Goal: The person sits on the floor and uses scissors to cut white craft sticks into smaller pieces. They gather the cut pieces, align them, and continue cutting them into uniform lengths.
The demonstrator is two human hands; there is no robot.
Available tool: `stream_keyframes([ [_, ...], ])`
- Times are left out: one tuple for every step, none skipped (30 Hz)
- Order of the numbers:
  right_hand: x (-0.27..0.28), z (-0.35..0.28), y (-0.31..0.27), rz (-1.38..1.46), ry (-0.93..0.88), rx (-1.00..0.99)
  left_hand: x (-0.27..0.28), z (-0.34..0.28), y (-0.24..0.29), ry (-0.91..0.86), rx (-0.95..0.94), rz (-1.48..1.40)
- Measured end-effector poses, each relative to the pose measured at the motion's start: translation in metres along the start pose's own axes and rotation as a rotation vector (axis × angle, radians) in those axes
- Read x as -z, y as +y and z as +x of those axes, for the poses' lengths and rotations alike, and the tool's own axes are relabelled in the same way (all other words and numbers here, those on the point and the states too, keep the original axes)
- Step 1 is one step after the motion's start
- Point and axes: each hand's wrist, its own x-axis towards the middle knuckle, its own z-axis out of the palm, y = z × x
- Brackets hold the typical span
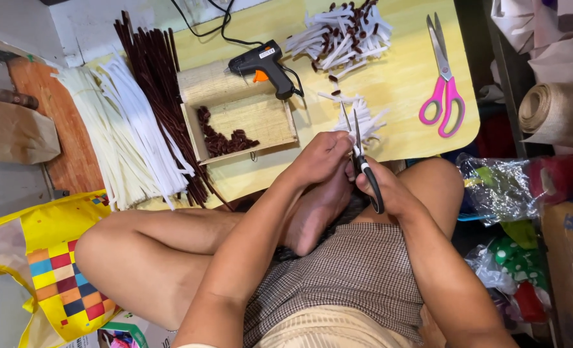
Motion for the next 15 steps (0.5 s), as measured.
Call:
stream_keyframes([
  [0.000,0.000,0.003,0.004,0.003,-0.005,-0.001,-0.004,0.009,-0.004,0.005,-0.002],
  [0.002,0.002,0.005,-0.010,0.006,-0.022,-0.001,-0.006,0.018,-0.009,0.001,-0.006],
  [0.003,0.003,0.007,-0.023,0.010,-0.040,-0.002,-0.008,0.027,-0.014,-0.002,-0.010],
  [0.004,0.003,0.011,-0.025,0.012,-0.038,0.000,-0.004,0.012,-0.015,-0.006,-0.010],
  [0.005,0.004,0.014,-0.031,0.032,-0.038,0.001,0.000,-0.002,-0.009,-0.013,-0.015],
  [0.005,0.004,0.018,-0.036,0.051,-0.038,0.003,0.003,-0.016,-0.003,-0.019,-0.020],
  [0.003,0.004,0.017,-0.038,0.051,-0.037,0.002,0.004,-0.018,-0.002,-0.020,-0.020],
  [0.002,0.005,0.017,-0.059,0.084,-0.044,0.003,0.005,-0.020,0.005,-0.033,-0.031],
  [0.001,0.007,0.016,-0.080,0.116,-0.050,0.004,0.006,-0.022,0.012,-0.046,-0.043],
  [0.001,0.008,0.016,-0.081,0.118,-0.052,0.004,0.007,-0.026,0.010,-0.047,-0.045],
  [0.001,0.009,0.016,-0.073,0.130,-0.056,0.004,0.007,-0.029,0.028,-0.033,-0.056],
  [0.002,0.011,0.016,-0.067,0.143,-0.057,0.004,0.009,-0.033,0.047,-0.022,-0.065],
  [0.002,0.010,0.015,-0.069,0.146,-0.055,0.004,0.009,-0.030,0.045,-0.025,-0.065],
  [0.001,0.011,0.013,-0.042,0.121,-0.040,0.005,0.008,-0.028,0.048,-0.025,-0.029],
  [0.001,0.012,0.011,-0.015,0.096,-0.026,0.006,0.007,-0.025,0.051,-0.025,0.006],
])
